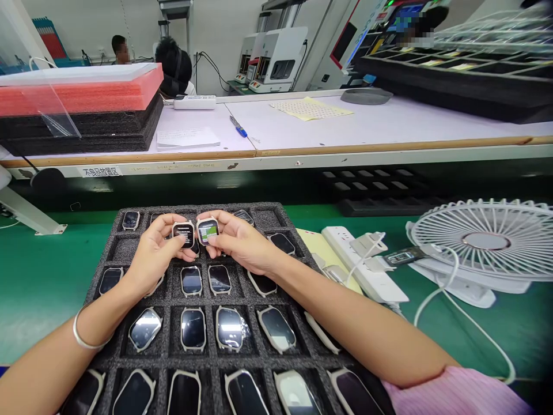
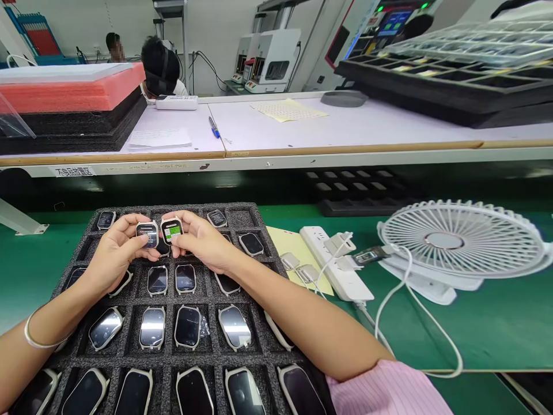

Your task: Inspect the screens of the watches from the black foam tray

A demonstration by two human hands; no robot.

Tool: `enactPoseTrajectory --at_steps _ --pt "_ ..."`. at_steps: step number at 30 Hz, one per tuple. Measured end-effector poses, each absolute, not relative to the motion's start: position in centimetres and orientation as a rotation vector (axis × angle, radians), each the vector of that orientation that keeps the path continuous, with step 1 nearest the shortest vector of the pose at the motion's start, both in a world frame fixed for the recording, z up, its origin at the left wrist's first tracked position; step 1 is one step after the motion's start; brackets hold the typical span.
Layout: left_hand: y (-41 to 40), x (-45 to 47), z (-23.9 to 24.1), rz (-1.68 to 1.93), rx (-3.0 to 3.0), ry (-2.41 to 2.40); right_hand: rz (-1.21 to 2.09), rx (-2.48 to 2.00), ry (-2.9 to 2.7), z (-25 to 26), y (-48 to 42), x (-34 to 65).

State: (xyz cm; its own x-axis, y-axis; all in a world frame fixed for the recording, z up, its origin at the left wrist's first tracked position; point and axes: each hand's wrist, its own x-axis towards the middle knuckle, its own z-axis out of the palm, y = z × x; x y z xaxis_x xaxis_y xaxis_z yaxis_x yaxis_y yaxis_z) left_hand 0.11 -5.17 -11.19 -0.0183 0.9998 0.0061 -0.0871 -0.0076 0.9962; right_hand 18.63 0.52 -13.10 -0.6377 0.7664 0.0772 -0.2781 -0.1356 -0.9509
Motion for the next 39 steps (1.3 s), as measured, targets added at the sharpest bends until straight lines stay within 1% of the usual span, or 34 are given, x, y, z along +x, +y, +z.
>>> enactPoseTrajectory --at_steps 14,21,39 --pt "-5.3 0.04 -11.36 1.264 1.16 1.119 1.825 -0.571 -1.425 -13.34 0.5 18.56" --pt "-5.31 -0.14 -11.2 1.225 1.083 1.08 1.903 -0.639 -1.291 -13.17 0.54 18.37" --pt "-5.33 -0.11 -11.23 1.225 1.129 1.075 1.874 -0.58 -1.413 -13.22 0.54 18.7"
